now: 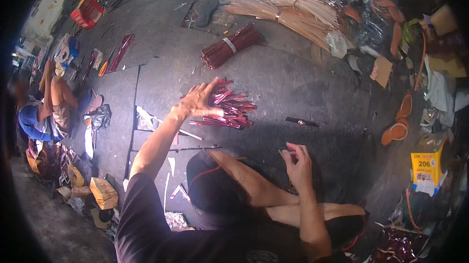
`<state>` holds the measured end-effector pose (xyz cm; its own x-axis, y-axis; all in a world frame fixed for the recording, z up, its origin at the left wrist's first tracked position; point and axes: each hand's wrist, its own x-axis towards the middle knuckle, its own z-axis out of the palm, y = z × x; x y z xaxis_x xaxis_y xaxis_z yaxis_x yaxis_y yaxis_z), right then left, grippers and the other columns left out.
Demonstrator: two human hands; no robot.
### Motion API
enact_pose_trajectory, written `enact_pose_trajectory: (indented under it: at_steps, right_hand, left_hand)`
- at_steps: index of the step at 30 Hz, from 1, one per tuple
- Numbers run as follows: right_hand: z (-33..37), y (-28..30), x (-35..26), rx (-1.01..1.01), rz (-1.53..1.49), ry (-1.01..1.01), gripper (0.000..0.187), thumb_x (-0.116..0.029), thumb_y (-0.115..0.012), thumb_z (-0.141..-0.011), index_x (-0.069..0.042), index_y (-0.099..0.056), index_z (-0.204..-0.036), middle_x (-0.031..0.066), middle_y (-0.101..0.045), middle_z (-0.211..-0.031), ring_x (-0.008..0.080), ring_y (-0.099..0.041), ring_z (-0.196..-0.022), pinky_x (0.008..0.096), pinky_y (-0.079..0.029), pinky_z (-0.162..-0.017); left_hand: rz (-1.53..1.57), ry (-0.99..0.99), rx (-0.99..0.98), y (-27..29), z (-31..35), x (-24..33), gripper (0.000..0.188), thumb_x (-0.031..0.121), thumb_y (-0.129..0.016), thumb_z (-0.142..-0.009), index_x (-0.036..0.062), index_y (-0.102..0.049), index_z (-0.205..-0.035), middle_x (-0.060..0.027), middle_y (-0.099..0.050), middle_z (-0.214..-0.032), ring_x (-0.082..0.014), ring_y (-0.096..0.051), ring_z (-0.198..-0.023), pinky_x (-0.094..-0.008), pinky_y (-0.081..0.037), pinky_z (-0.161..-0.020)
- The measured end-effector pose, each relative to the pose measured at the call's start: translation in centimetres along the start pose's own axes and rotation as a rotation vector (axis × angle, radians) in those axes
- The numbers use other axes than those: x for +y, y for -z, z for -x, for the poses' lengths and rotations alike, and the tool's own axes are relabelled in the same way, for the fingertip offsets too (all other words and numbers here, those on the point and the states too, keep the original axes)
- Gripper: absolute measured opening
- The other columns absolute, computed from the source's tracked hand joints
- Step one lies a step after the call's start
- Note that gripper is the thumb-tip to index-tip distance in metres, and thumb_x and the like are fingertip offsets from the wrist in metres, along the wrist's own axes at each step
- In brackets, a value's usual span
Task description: The person sits on the floor and uses red-handled shears to cut long red insulated cables into short segments. The cut pieces are gathered and aligned into a neat bundle.
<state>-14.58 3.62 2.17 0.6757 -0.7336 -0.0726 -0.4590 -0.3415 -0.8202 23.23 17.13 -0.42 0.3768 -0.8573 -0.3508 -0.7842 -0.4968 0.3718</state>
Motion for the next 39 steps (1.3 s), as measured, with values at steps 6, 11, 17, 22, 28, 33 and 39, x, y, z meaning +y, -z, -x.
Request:
enact_pose_trajectory:
  at_steps: [6, 11, 17, 22, 28, 33, 39]
  right_hand:
    - [-3.6, 0.7, 3.1, 0.152, 0.376, 0.099, 0.046, -0.014, -0.066, -0.086, -0.005, -0.052, -0.129, 0.0163, -0.052, -0.123, 0.0321, -0.050, -0.118, 0.0432, -0.039, -0.101]
    - [-8.3, 2.1, 7.3, 0.094, 0.667, 0.317, 0.050, -0.008, -0.061, -0.083, -0.007, -0.050, -0.131, 0.0160, -0.054, -0.125, 0.0331, -0.048, -0.121, 0.0474, -0.035, -0.105]
    - [-9.7, 1.7, 8.5, 0.154, 0.621, 0.362, 0.016, -0.010, -0.062, -0.077, -0.008, -0.057, -0.093, 0.0106, -0.056, -0.091, 0.0317, -0.055, -0.092, 0.0458, -0.042, -0.081]
    - [-9.7, 8.3, 9.7, 0.265, 0.679, 0.005, 0.018, -0.013, -0.064, -0.076, -0.007, -0.060, -0.092, 0.0140, -0.062, -0.097, 0.0346, -0.060, -0.096, 0.0457, -0.047, -0.083]
    - [-6.5, 18.7, 14.3, 0.221, 0.638, -0.316, 0.048, -0.031, -0.076, -0.077, -0.005, -0.061, -0.115, 0.0169, -0.060, -0.112, 0.0335, -0.060, -0.105, 0.0432, -0.047, -0.091]
    - [-4.8, 18.8, 5.3, 0.323, 0.468, -0.194, 0.047, -0.035, -0.070, -0.086, -0.004, -0.059, -0.120, 0.0180, -0.059, -0.113, 0.0328, -0.060, -0.104, 0.0422, -0.047, -0.090]
    - [-2.6, 14.8, 0.2, 0.281, 0.167, -0.039, 0.043, -0.031, -0.070, -0.087, -0.004, -0.060, -0.119, 0.0147, -0.061, -0.113, 0.0263, -0.061, -0.097, 0.0382, -0.049, -0.084]
  left_hand:
    - [-0.243, -0.054, 0.007, -2.1, 2.1, 2.0, 0.134, 0.068, -0.080, -0.052, 0.0330, 0.000, -0.154, -0.0344, -0.019, -0.150, -0.0470, -0.016, -0.143, -0.0600, -0.014, -0.115]
    - [-0.194, -0.096, -0.072, -1.5, 1.1, 3.4, 0.116, 0.057, -0.079, -0.062, 0.0306, -0.013, -0.153, -0.0318, -0.038, -0.137, -0.0481, -0.040, -0.129, -0.0560, -0.031, -0.110]
    - [-0.213, -0.129, 0.102, -3.6, 0.6, 3.5, 0.085, 0.045, -0.080, -0.063, 0.0140, -0.046, -0.135, -0.0189, -0.060, -0.107, -0.0382, -0.061, -0.100, -0.0458, -0.049, -0.089]
    - [0.061, 0.086, 0.235, -3.3, -0.4, 6.2, 0.066, 0.047, -0.078, -0.067, 0.0068, -0.052, -0.113, -0.0203, -0.069, -0.095, -0.0400, -0.067, -0.092, -0.0486, -0.053, -0.082]
    - [0.247, 0.107, 0.225, -2.5, -1.8, 7.7, 0.081, 0.057, -0.080, -0.068, 0.0019, -0.051, -0.119, -0.0231, -0.066, -0.107, -0.0399, -0.062, -0.107, -0.0447, -0.049, -0.088]
    - [0.189, 0.133, 0.232, -2.2, -2.1, 7.7, 0.058, 0.033, -0.079, -0.072, -0.0006, -0.056, -0.114, -0.0248, -0.066, -0.104, -0.0401, -0.064, -0.100, -0.0447, -0.050, -0.089]
    - [0.083, 0.247, 0.152, -1.7, -3.1, 6.3, 0.053, 0.031, -0.070, -0.079, -0.0011, -0.053, -0.118, -0.0273, -0.065, -0.107, -0.0404, -0.063, -0.103, -0.0437, -0.050, -0.089]
